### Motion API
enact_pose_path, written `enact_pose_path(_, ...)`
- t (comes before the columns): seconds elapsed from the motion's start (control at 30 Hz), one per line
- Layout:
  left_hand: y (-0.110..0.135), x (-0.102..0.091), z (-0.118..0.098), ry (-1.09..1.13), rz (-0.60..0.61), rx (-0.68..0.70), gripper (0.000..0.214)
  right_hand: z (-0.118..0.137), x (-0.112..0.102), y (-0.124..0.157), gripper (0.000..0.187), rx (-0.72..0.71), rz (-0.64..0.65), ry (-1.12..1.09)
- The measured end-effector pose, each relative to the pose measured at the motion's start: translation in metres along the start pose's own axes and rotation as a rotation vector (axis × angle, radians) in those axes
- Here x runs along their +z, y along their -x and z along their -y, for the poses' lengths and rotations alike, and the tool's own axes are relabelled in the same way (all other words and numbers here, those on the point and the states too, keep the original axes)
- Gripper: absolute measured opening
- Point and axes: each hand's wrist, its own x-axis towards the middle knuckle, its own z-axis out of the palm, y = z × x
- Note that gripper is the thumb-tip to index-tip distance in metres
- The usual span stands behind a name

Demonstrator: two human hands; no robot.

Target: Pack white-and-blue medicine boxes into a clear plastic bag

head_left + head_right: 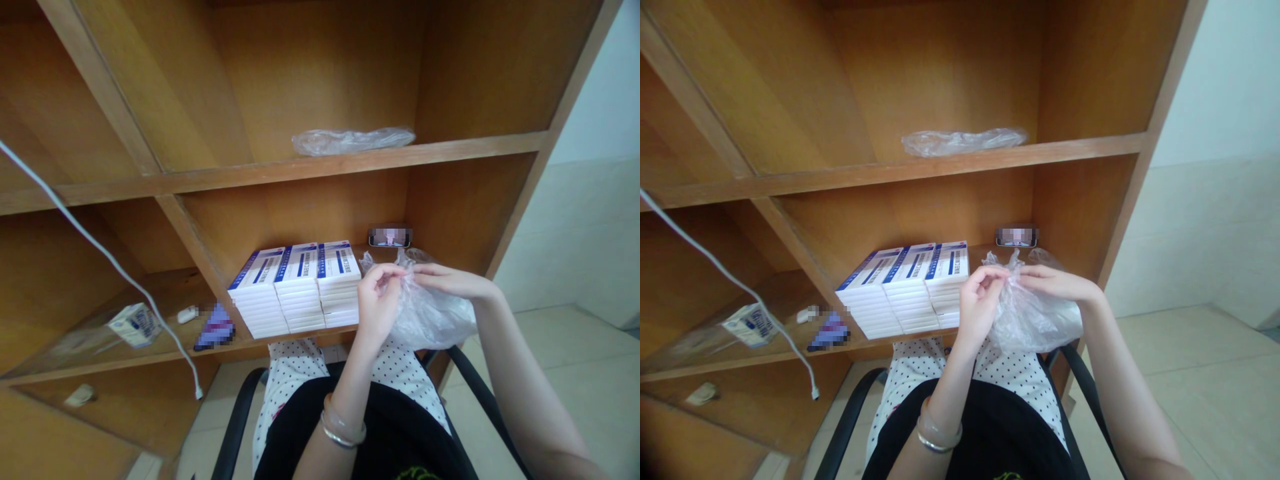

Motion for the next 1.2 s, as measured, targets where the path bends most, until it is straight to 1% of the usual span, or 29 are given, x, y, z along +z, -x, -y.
enact_pose_path(0.03, 0.0, 0.0, -0.002, 0.013, -0.009, 0.013, 0.017, -0.001, 0.0, 0.0, 0.051, 0.005, -0.032, -0.005)
enact_pose_path(0.1, 0.0, 0.0, -0.005, 0.039, -0.029, 0.043, 0.017, -0.005, 0.0, 0.0, 0.055, -0.017, -0.046, -0.024)
enact_pose_path(0.17, 0.001, 0.001, -0.007, 0.055, -0.04, 0.071, 0.018, -0.01, 0.001, -0.003, 0.061, -0.094, -0.016, -0.062)
enact_pose_path(0.23, 0.001, 0.001, -0.008, 0.064, -0.034, 0.076, 0.018, -0.012, 0.003, -0.006, 0.068, -0.2, 0.018, -0.11)
enact_pose_path(0.3, 0.001, 0.0, -0.009, 0.079, -0.017, 0.061, 0.017, -0.01, 0.004, -0.009, 0.069, -0.273, 0.048, -0.152)
enact_pose_path(0.33, 0.001, 0.0, -0.01, 0.087, -0.01, 0.053, 0.016, -0.009, 0.005, -0.01, 0.064, -0.287, 0.071, -0.172)
enact_pose_path(0.4, 0.001, -0.002, -0.011, 0.094, -0.007, 0.046, 0.016, -0.005, 0.005, -0.011, 0.046, -0.282, 0.1, -0.21)
enact_pose_path(0.43, 0.001, -0.003, -0.011, 0.087, -0.019, 0.049, 0.016, -0.003, 0.005, -0.011, 0.037, -0.272, 0.093, -0.229)
enact_pose_path(0.5, 0.001, -0.006, -0.012, 0.044, -0.069, 0.064, 0.017, -0.001, 0.004, -0.008, 0.024, -0.249, 0.031, -0.275)
enact_pose_path(0.6, 0.0, -0.012, -0.013, -0.076, -0.182, 0.113, 0.019, -0.001, 0.0, -0.001, 0.019, -0.227, -0.088, -0.369)
enact_pose_path(0.67, -0.001, -0.018, -0.013, -0.185, -0.217, 0.163, 0.022, -0.003, -0.003, 0.004, 0.021, -0.235, -0.128, -0.437)
enact_pose_path(0.7, -0.001, -0.021, -0.014, -0.255, -0.196, 0.187, 0.023, -0.004, -0.004, 0.006, 0.023, -0.235, -0.133, -0.465)
enact_pose_path(0.8, -0.001, -0.026, -0.02, -0.489, -0.051, 0.258, 0.028, -0.006, -0.007, 0.012, 0.026, -0.205, -0.112, -0.492)
enact_pose_path(0.87, 0.001, -0.025, -0.027, -0.543, 0.038, 0.29, 0.029, -0.003, -0.007, 0.016, 0.027, -0.191, -0.083, -0.458)
enact_pose_path(0.9, 0.002, -0.024, -0.031, -0.515, 0.085, 0.281, 0.028, -0.001, -0.006, 0.017, 0.026, -0.193, -0.067, -0.44)
enact_pose_path(0.93, 0.004, -0.022, -0.034, -0.456, 0.147, 0.242, 0.028, 0.002, -0.006, 0.018, 0.025, -0.2, -0.046, -0.43)
enact_pose_path(0.97, 0.005, -0.02, -0.036, -0.381, 0.221, 0.174, 0.031, 0.004, -0.005, 0.019, 0.024, -0.211, -0.026, -0.432)
enact_pose_path(1.03, 0.007, -0.017, -0.036, -0.24, 0.356, -0.012, 0.045, 0.008, -0.002, 0.02, 0.023, -0.228, 0.006, -0.475)
enact_pose_path(1.07, 0.008, -0.017, -0.034, -0.189, 0.405, -0.107, 0.05, 0.009, 0.0, 0.02, 0.021, -0.234, 0.012, -0.512)
enact_pose_path(1.1, 0.008, -0.017, -0.032, -0.15, 0.442, -0.195, 0.049, 0.01, 0.001, 0.021, 0.019, -0.241, 0.004, -0.557)
enact_pose_path(1.13, 0.008, -0.019, -0.029, -0.115, 0.47, -0.275, 0.041, 0.011, 0.003, 0.022, 0.018, -0.253, -0.017, -0.607)
enact_pose_path(1.2, 0.006, -0.024, -0.024, -0.03, 0.499, -0.415, 0.019, 0.014, 0.006, 0.023, 0.017, -0.294, -0.094, -0.722)
